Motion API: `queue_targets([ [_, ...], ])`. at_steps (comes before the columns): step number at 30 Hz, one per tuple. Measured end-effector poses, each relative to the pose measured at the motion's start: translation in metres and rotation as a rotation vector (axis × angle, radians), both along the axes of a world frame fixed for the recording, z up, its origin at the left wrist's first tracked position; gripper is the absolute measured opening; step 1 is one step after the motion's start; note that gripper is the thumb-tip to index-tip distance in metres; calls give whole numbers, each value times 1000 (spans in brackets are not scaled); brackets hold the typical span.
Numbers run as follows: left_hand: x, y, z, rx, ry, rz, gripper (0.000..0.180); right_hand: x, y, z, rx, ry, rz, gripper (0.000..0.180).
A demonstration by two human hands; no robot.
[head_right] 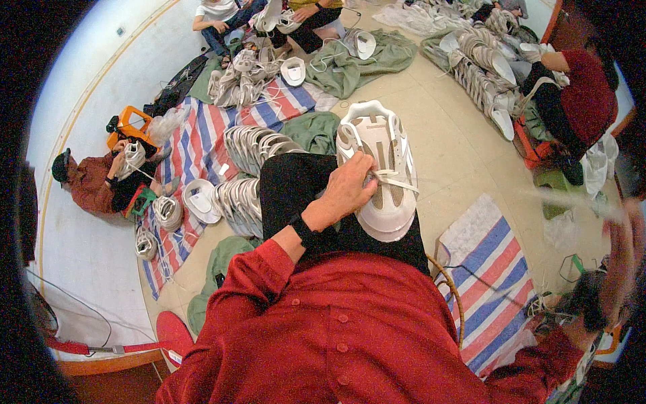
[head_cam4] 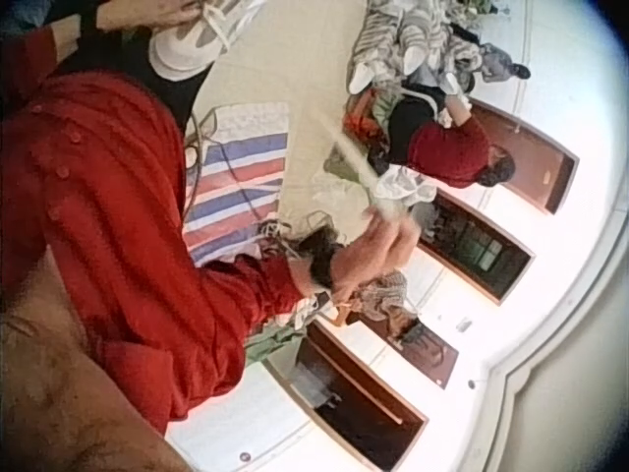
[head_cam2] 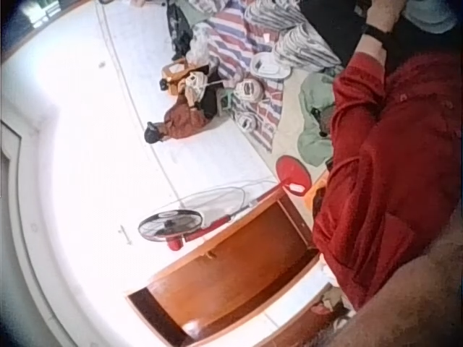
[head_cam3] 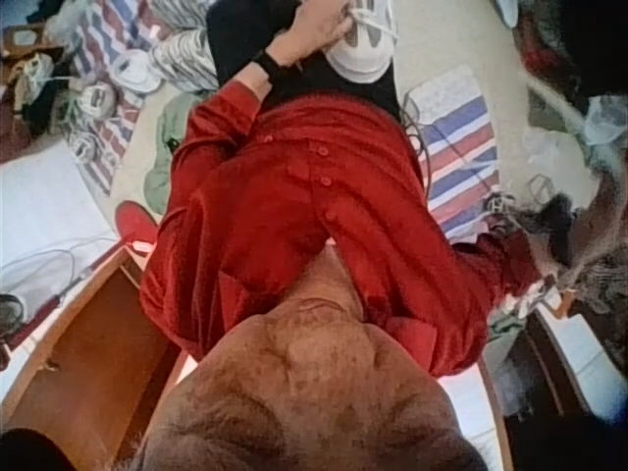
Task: The recorder is lacing a white sneaker while sitting in a communal workshop area.
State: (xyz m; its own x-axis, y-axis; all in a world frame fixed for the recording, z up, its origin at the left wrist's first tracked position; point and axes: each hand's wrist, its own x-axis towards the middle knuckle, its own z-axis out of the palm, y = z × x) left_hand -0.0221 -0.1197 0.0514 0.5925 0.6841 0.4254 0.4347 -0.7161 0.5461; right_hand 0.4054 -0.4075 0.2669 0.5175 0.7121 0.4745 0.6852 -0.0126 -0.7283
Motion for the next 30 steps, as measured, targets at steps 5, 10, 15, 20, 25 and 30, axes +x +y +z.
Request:
queue_targets([
  [5,-1,-12,-9,-134,-213,39,34,129,114,-77,-207,-867,-250,37],
  [10,-7,-13,-19,-260,-353,122,33,-63,179,-124,-176,-256,311,22],
  [15,-8,-5,-17,-236,-314,85,24,-209,210,-160,-87,-272,677,13],
  [20,-4,-10,-20,-203,-360,117,24,-244,230,-177,-125,-404,664,12],
  [25,-7,-12,-26,-75,-315,114,30,-244,233,-186,-130,-178,695,10],
  [30,-5,-22,-26,-47,-272,55,36,-219,240,-173,-394,447,808,6],
])
